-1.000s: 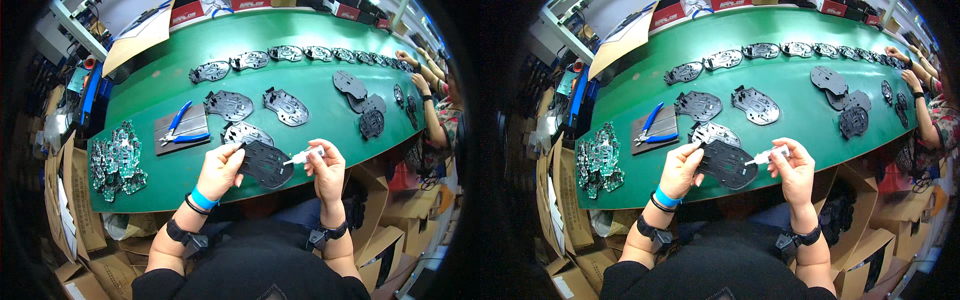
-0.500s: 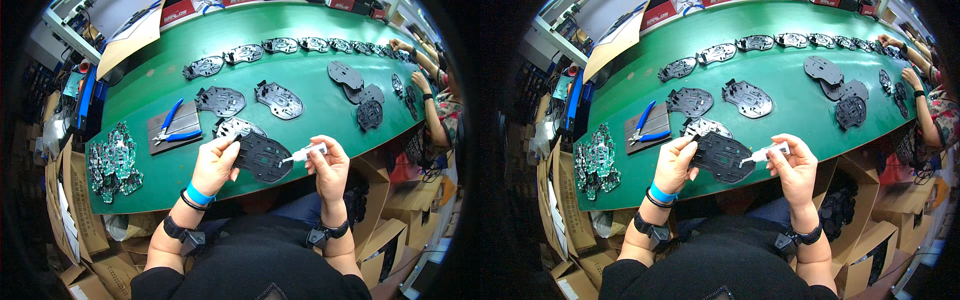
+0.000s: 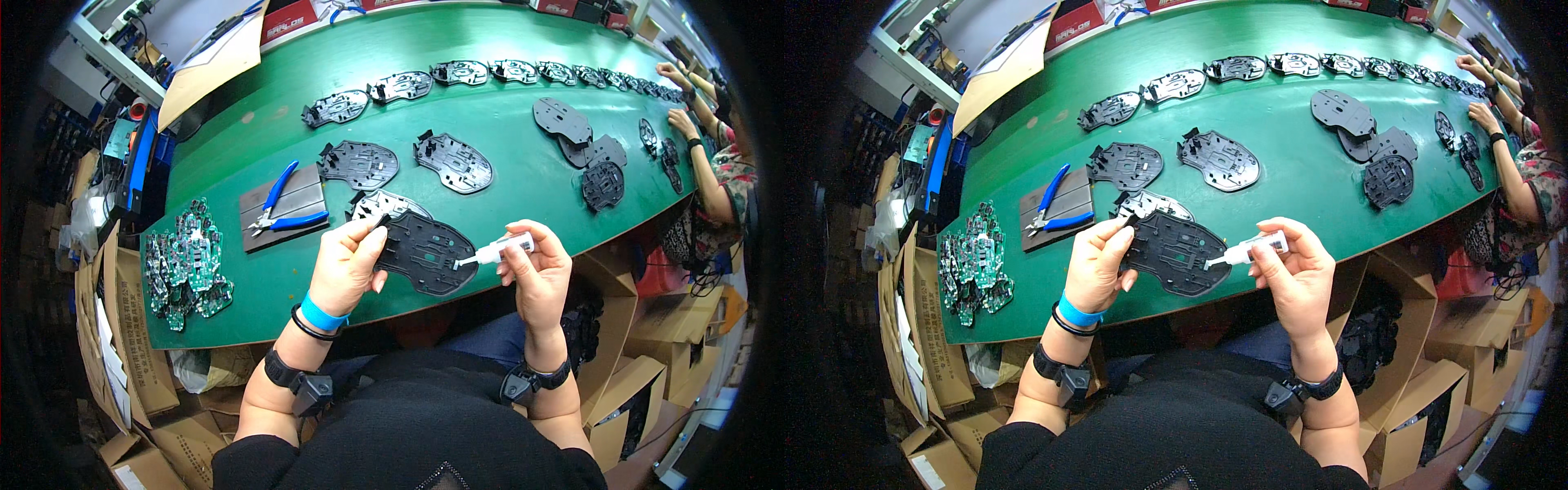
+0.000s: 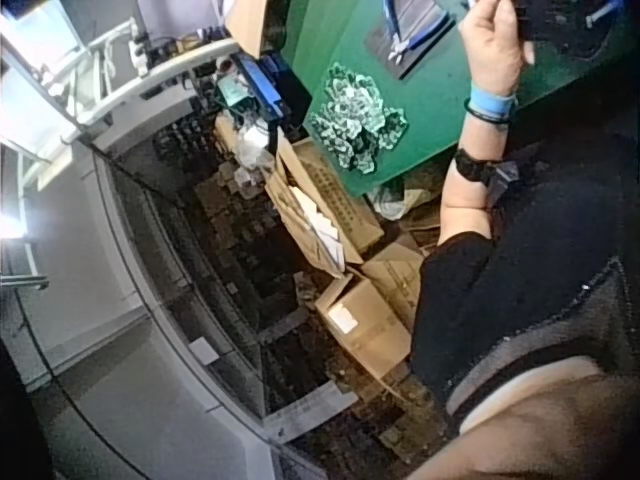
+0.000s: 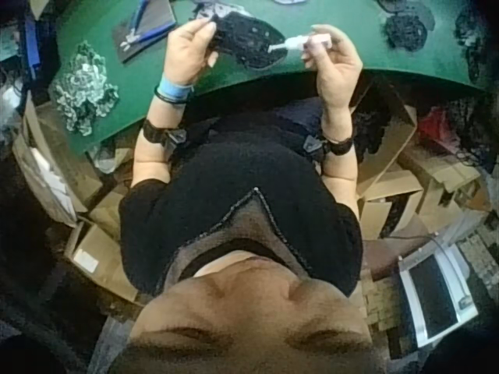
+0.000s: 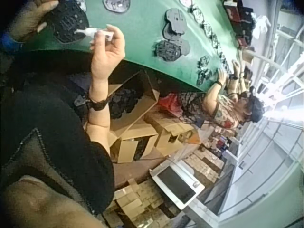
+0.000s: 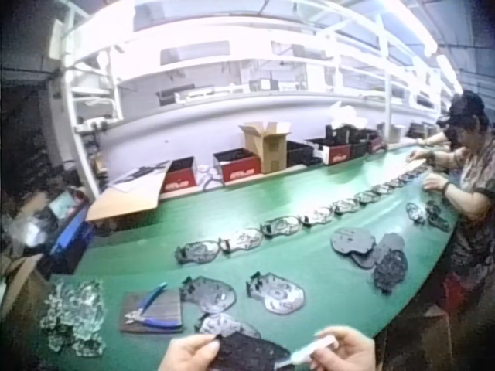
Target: Applying glue to plastic mouse housings and assembling components on an assembly line.
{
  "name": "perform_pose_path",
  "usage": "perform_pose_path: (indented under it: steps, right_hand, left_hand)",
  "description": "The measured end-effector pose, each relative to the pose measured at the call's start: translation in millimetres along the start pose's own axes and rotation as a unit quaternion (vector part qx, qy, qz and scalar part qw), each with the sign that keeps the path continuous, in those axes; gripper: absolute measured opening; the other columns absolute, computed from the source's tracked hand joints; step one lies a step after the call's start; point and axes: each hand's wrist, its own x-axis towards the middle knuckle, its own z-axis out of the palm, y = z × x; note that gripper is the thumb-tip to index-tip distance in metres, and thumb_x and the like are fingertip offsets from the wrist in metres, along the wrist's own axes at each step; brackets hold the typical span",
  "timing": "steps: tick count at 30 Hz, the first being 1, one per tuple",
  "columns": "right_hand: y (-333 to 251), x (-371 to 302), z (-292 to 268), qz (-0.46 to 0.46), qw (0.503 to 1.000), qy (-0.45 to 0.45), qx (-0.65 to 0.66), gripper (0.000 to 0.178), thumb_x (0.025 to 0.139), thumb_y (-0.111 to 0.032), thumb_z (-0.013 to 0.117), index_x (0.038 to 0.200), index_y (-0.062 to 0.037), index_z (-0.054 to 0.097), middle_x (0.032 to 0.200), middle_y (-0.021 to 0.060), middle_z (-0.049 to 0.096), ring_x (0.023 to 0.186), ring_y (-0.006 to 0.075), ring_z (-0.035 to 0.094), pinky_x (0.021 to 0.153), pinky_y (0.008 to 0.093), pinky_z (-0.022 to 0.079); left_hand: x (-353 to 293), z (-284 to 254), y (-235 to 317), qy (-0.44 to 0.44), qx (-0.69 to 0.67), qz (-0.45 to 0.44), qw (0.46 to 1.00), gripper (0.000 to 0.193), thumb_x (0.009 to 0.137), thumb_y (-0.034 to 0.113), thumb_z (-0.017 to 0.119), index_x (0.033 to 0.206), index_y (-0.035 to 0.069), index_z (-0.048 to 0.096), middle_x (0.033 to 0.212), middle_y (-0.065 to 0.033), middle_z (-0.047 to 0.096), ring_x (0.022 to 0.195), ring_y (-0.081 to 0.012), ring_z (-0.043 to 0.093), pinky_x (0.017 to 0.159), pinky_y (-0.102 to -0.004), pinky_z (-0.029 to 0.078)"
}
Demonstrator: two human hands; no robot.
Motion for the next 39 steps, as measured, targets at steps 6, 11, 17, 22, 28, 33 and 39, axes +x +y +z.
perform_pose_path:
  steps: [6, 11, 17, 22, 28, 33, 39]
  right_hand:
    - [-2.9, -3.1, 6.8, -0.032, 0.999, -0.002, -0.031, 0.023, 0.079, 0.000, 0.058, 0.102, 0.0029, 0.052, 0.079, 0.0062, 0.056, 0.060, 0.0062, 0.052, 0.049, 0.0162, 0.041]
    - [-0.8, -0.1, 2.7, -0.025, 1.000, 0.006, -0.004, 0.022, 0.080, 0.000, 0.057, 0.101, 0.0029, 0.052, 0.078, 0.0065, 0.056, 0.060, 0.0064, 0.052, 0.049, 0.0162, 0.041]
    - [0.7, -0.8, 6.2, -0.016, 0.999, -0.007, -0.030, 0.022, 0.080, 0.000, 0.056, 0.101, 0.0020, 0.052, 0.078, 0.0064, 0.057, 0.059, 0.0063, 0.052, 0.049, 0.0163, 0.041]
    - [8.4, 8.0, 3.0, -0.015, 0.998, 0.022, 0.051, 0.020, 0.082, -0.003, 0.055, 0.101, 0.0028, 0.052, 0.078, 0.0064, 0.056, 0.057, 0.0075, 0.052, 0.047, 0.0165, 0.041]
    - [25.6, 28.5, -18.1, -0.014, 0.990, 0.056, 0.128, 0.019, 0.083, -0.008, 0.055, 0.101, 0.0007, 0.053, 0.074, 0.0023, 0.054, 0.054, 0.0063, 0.050, 0.044, 0.0156, 0.038]
    - [33.4, 46.5, -29.9, -0.061, 0.993, 0.073, 0.066, 0.018, 0.084, -0.009, 0.055, 0.100, -0.0006, 0.053, 0.074, 0.0015, 0.055, 0.055, 0.0042, 0.049, 0.045, 0.0146, 0.037]
    - [35.4, 46.6, -26.1, -0.052, 0.996, 0.066, 0.039, 0.018, 0.084, -0.008, 0.054, 0.100, 0.0002, 0.053, 0.073, 0.0020, 0.055, 0.055, 0.0042, 0.048, 0.046, 0.0148, 0.037]
  left_hand:
    - [-1.3, -1.5, 0.3, 0.005, 0.004, 0.003, 1.000, 0.016, 0.085, 0.012, 0.052, 0.093, -0.002, 0.055, 0.071, -0.0026, 0.057, 0.042, -0.0044, 0.041, 0.034, -0.0169, 0.032]
    - [-2.0, -2.6, 0.2, 0.004, 0.006, 0.000, 1.000, 0.016, 0.085, 0.012, 0.052, 0.093, -0.002, 0.055, 0.071, -0.0028, 0.057, 0.042, -0.0046, 0.042, 0.034, -0.0170, 0.032]
    - [0.4, -5.8, -1.7, -0.008, 0.005, 0.008, 1.000, 0.019, 0.086, 0.015, 0.051, 0.094, -0.002, 0.056, 0.072, -0.0032, 0.059, 0.041, -0.0039, 0.042, 0.033, -0.0157, 0.033]
    - [1.4, -12.3, 3.8, 0.006, -0.009, -0.003, 1.000, 0.020, 0.085, 0.017, 0.051, 0.093, -0.001, 0.056, 0.071, -0.0027, 0.059, 0.040, -0.0039, 0.042, 0.033, -0.0153, 0.032]
    - [26.2, -57.9, 46.4, 0.137, 0.027, 0.086, 0.986, 0.020, 0.085, 0.015, 0.051, 0.098, 0.000, 0.051, 0.071, -0.0026, 0.055, 0.040, -0.0077, 0.045, 0.035, -0.0187, 0.035]
    - [88.0, -167.2, 90.2, 0.212, 0.149, 0.109, 0.960, 0.018, 0.086, 0.019, 0.048, 0.099, 0.006, 0.050, 0.074, -0.0019, 0.053, 0.050, -0.0085, 0.048, 0.039, -0.0185, 0.035]
    - [158.0, -226.3, 74.5, 0.248, 0.137, 0.004, 0.959, 0.015, 0.085, 0.018, 0.048, 0.090, 0.004, 0.049, 0.073, -0.0072, 0.049, 0.051, -0.0183, 0.053, 0.039, -0.0238, 0.042]
